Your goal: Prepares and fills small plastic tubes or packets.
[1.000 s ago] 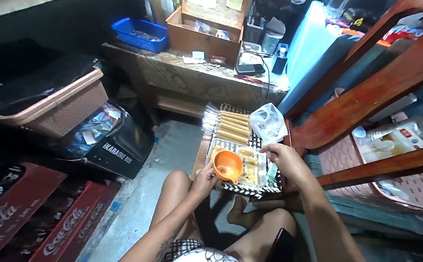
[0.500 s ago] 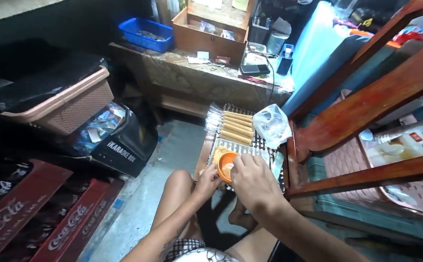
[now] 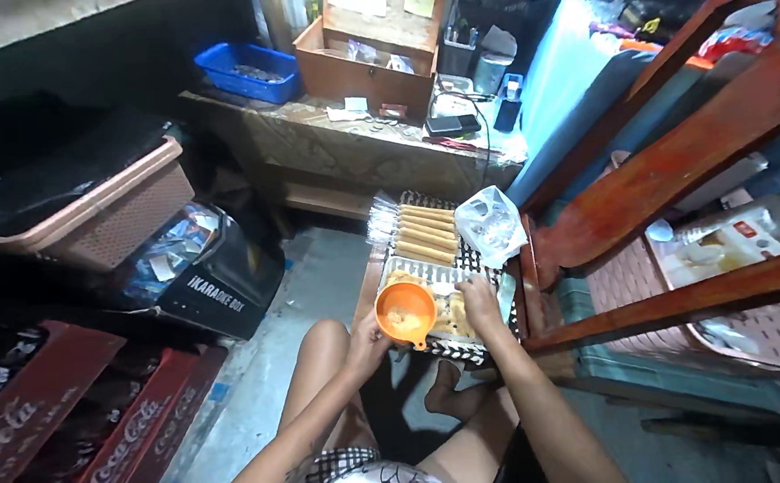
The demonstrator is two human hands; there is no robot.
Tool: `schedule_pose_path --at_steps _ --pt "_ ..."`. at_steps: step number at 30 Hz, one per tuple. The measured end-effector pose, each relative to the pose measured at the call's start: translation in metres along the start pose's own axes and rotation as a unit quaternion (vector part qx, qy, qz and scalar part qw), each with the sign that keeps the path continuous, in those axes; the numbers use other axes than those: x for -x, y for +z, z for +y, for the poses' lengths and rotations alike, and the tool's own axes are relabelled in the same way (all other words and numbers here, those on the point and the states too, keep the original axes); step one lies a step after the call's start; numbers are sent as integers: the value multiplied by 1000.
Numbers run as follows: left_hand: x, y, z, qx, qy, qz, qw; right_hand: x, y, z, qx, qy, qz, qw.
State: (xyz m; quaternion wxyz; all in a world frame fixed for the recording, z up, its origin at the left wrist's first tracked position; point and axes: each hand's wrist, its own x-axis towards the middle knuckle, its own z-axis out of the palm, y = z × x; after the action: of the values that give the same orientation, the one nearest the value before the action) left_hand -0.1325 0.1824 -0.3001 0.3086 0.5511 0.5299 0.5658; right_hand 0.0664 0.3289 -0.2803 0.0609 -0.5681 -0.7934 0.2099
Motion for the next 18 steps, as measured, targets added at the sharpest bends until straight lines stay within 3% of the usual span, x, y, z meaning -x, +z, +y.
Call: schedule_pose_path --at_steps 8,14,18 --pt "0 0 1 -27 -52 22 998 -3 21 -22 -121 -36 -135 983" --pt "1 1 -1 -26 -61 11 998 3 -3 -15 -128 -13 -134 983" --pt "-2 5 -7 -31 -11 4 999 11 -34 -10 -134 -5 -112 985"
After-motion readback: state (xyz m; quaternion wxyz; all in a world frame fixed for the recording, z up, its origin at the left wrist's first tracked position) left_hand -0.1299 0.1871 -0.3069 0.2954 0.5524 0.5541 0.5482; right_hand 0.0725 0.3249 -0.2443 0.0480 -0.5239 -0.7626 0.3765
